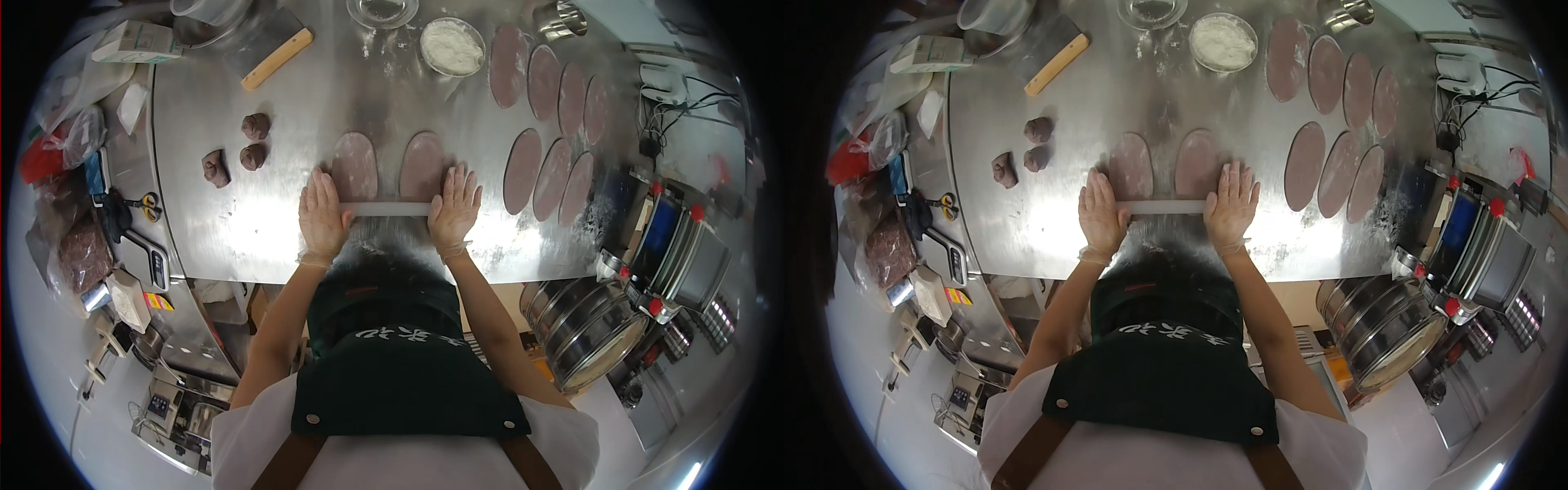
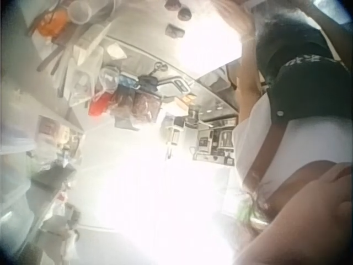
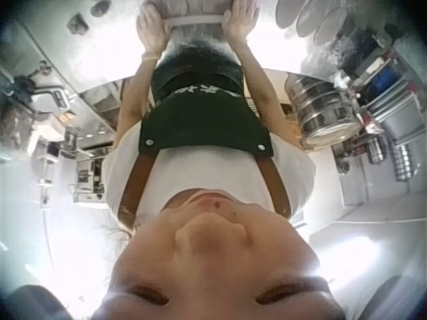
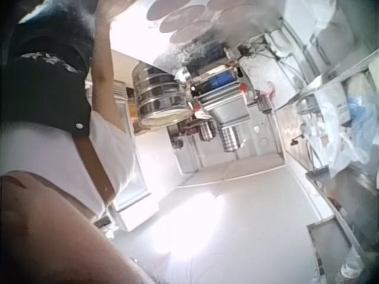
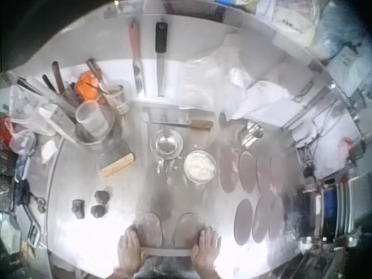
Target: The person is rolling out purple dough and shaping it into pastry pieces on a stainless steel work surface.
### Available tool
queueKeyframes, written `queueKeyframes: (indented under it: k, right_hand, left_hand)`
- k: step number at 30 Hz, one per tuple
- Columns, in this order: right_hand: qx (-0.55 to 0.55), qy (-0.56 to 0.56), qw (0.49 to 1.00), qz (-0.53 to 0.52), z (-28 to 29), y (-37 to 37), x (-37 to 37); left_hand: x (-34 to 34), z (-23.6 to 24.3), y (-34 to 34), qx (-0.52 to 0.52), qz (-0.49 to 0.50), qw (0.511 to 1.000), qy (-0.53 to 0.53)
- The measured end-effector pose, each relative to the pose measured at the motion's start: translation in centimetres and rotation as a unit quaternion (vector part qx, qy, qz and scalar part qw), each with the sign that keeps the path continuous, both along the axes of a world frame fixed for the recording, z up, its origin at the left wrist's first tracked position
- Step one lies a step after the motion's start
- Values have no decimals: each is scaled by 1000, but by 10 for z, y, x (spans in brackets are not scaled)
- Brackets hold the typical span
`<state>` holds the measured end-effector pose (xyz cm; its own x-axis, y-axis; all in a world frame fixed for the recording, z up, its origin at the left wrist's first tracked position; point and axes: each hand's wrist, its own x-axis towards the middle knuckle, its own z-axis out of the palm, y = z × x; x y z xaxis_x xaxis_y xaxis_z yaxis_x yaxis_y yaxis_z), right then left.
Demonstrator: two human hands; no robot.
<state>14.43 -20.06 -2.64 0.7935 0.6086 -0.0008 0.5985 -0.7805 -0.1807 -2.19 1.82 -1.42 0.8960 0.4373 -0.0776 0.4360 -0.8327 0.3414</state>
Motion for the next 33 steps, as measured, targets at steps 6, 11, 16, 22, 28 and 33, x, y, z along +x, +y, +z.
queueKeyframes:
  k: [6, 11, 16, 22, 28, 33]
  right_hand:
    - [43, 33, 997, 55, 3, -33, -36]
    - [9, 75, 992, 100, -2, -53, -48]
    - [78, 16, 988, 131, 4, -25, 0]
    - [-92, 44, 993, 57, 27, 31, 30]
    - [-12, -93, 996, 5, 16, 83, 104]
    - [42, -154, 985, -71, 18, 113, 148]
  left_hand:
    - [-36, 1, -28, -9, 14, 1000, 14]
    - [-49, -10, -26, 12, -18, 999, -42]
    - [-10, 0, 0, 70, -65, 994, -45]
    - [47, 10, 19, 14, -8, 1000, -10]
    - [135, 5, 71, 75, -4, 996, -50]
    - [176, 6, 95, 89, 33, 992, -84]
